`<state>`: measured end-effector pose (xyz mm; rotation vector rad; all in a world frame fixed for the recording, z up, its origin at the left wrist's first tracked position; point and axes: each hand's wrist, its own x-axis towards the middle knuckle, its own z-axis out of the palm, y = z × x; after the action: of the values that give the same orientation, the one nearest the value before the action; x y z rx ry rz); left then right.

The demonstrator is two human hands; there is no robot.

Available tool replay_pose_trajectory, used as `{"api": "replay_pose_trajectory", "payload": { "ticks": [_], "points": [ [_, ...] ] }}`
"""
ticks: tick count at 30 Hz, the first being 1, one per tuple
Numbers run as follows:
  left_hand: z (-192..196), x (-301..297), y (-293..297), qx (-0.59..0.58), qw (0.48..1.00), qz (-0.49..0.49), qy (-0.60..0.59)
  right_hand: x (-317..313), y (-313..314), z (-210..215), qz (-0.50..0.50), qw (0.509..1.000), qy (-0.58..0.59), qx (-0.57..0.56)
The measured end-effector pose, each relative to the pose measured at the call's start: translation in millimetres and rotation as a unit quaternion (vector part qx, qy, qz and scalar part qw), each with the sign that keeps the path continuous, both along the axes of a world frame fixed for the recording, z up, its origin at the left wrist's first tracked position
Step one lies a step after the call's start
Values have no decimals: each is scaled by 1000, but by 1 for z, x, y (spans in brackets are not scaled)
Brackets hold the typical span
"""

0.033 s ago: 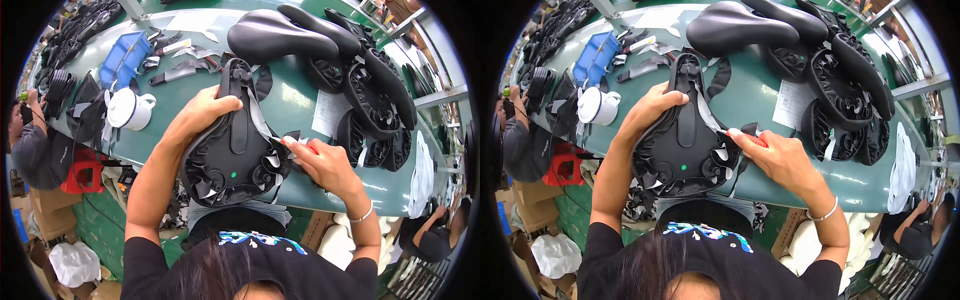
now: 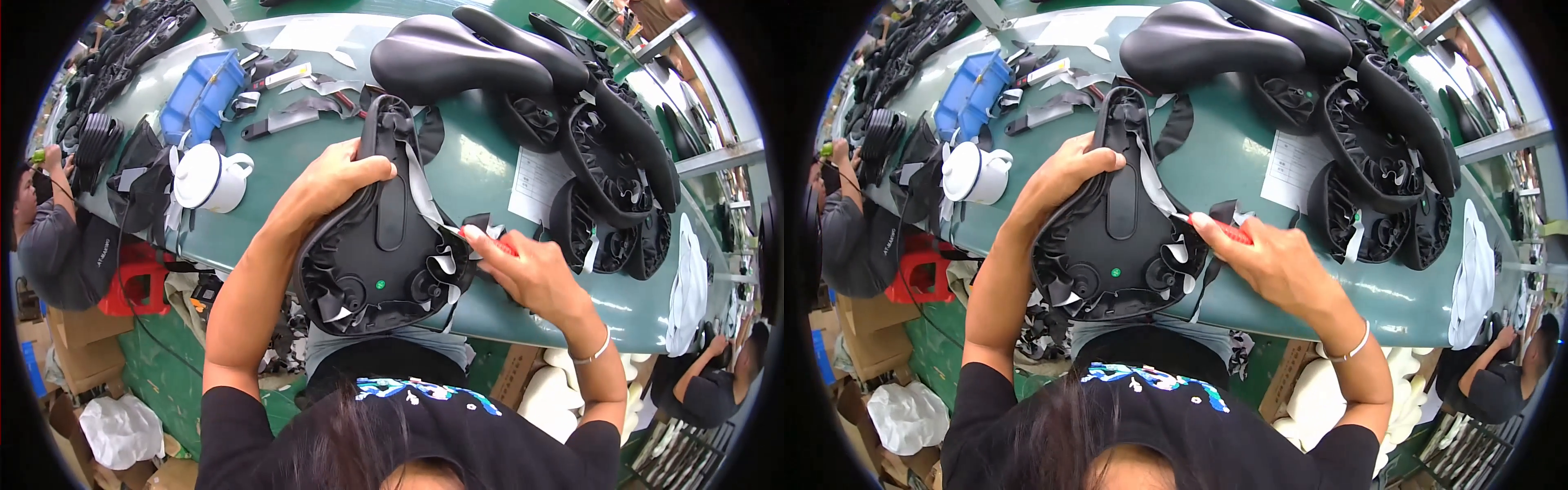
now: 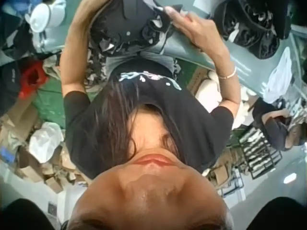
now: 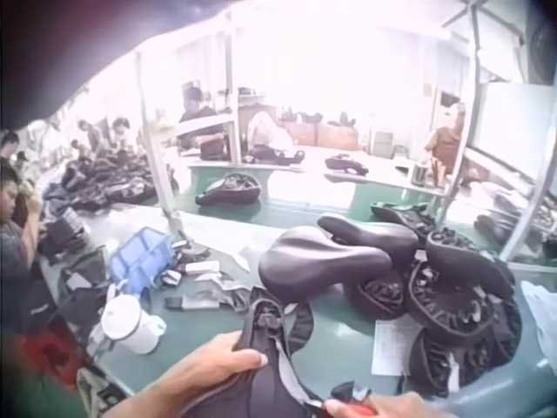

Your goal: Assembling bicycle seats by trimming excess material and fitting components on a production line.

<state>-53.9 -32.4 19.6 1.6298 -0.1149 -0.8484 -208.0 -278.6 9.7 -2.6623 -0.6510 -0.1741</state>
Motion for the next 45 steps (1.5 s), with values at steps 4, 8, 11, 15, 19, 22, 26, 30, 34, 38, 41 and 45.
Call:
{"api": "replay_pose_trajectory", "payload": {
  "ticks": [4,8,11,15,19,22,26,30,34,38,41,45],
  "points": [
    [-9,0,3,-10,1000,20,-17,-36,5,-21,-54,996,60,-30],
    [-8,-21,11,-14,995,91,-34,-91,43,-41,-175,976,67,106],
    [-11,-33,20,-31,992,113,-51,-108,59,-38,-233,957,100,142],
    [-7,-54,30,-64,982,172,-35,-70,55,-36,-272,895,-9,353],
    [-6,-72,33,-49,969,211,-119,10,84,-25,-160,966,-85,183],
    [-31,-77,54,-97,942,288,-143,22,67,-15,-254,845,147,447],
    [-61,-70,60,264,806,276,-452,32,57,-23,-251,673,198,667],
    [-19,-74,8,183,788,-8,-588,30,70,1,-211,757,197,586],
    [-45,-65,-20,188,750,-136,-620,13,61,16,-181,904,161,352],
    [-44,-63,-3,43,839,-145,-522,-14,10,-6,-95,986,-27,138],
    [-37,-59,-9,66,872,-138,-466,-13,14,11,-66,991,74,-94],
    [-34,-41,2,-204,963,162,-73,-40,30,1,-129,984,65,-103]
  ]
}}
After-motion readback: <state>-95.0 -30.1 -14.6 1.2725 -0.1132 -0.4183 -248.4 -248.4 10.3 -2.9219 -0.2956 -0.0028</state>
